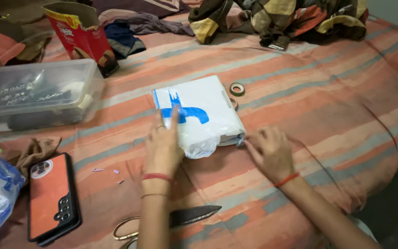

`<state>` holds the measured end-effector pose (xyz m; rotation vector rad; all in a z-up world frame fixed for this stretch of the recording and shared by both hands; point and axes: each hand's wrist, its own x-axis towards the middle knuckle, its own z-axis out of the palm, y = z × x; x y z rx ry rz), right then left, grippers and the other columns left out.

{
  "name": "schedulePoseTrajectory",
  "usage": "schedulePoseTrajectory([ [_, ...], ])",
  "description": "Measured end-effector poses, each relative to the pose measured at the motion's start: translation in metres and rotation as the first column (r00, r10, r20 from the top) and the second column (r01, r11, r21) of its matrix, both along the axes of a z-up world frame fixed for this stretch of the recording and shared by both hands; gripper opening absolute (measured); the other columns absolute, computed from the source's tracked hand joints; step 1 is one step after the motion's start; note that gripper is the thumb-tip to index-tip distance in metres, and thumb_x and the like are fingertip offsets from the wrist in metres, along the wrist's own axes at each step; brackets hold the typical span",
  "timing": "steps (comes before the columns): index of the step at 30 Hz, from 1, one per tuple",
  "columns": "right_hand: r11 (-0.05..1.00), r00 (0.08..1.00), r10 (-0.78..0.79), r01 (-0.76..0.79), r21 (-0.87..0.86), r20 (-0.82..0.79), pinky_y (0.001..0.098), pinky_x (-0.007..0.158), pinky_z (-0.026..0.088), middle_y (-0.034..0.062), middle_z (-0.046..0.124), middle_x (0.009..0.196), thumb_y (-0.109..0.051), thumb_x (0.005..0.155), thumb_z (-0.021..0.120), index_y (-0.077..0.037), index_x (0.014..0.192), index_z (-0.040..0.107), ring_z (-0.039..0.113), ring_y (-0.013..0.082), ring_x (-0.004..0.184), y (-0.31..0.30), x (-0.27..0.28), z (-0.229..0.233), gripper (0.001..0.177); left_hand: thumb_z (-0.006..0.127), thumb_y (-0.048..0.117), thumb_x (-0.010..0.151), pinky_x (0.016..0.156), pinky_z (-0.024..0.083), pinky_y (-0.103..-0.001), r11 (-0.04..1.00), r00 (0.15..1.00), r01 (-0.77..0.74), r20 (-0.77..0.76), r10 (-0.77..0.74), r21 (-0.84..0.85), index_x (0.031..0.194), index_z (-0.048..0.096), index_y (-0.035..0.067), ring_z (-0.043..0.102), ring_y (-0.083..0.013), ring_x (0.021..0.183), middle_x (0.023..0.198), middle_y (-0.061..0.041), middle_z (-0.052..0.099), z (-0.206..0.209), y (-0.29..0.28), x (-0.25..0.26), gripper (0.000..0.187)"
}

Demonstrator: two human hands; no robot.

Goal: The person places a white box into a plastic shipping bag, folds the bag around the box, and secures it with tape. They then place the wrapped package on a shelf and tidy the workspace by moving scissors and other items.

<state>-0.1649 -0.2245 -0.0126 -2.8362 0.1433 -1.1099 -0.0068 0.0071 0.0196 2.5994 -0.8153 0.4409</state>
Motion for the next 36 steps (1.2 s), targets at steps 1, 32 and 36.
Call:
schedulePoseTrajectory([
  [1,1.0,1.0,0.008,-0.008,-0.01,-0.018,0.0455,0.082,0.045,0.0099,0.06,0.096,-0.027,0.089,0.075,-0.014,0.104,0.07,0.057,0.03,0.093,0.004,-0.001,0.002,0.021,0.07,-0.008,0.066,0.088,0.056,-0.051,0.999,0.996,0.032,0.085,-0.033,0.009,0.153,0.046,0.027,0.051,-0.0462,0.129,0.153,-0.028,0.039,-0.002,-0.002,-0.001,0.096],
  [32,-0.281,0.963,0.143,-0.182,0.942,0.228,0.0295,0.085,0.06,0.0033,0.072,0.113,-0.025,0.095,0.064,-0.006,0.129,0.058,0.069,0.0135,0.104,0.023,0.043,-0.027,0.039,0.078,0.022,0.08,0.072,0.059,-0.047,0.986,0.988,-0.056,0.136,0.078,-0.157,0.134,0.062,0.022,0.069,-0.0309,0.103,0.144,-0.007,0.059,0.005,-0.004,-0.004,0.056],
  [36,-0.192,0.949,0.311,0.021,0.981,0.04,0.0344,0.06,0.056,0.0147,0.076,0.083,-0.034,0.101,0.056,0.001,0.106,0.069,0.07,0.0243,0.07,0.016,0.045,-0.027,0.038,0.079,0.022,0.076,0.076,0.058,-0.047,0.983,0.993,-0.047,0.102,0.066,-0.176,0.131,0.063,0.022,0.068,-0.0295,0.106,0.142,-0.005,0.061,0.006,0.002,-0.003,0.057],
])
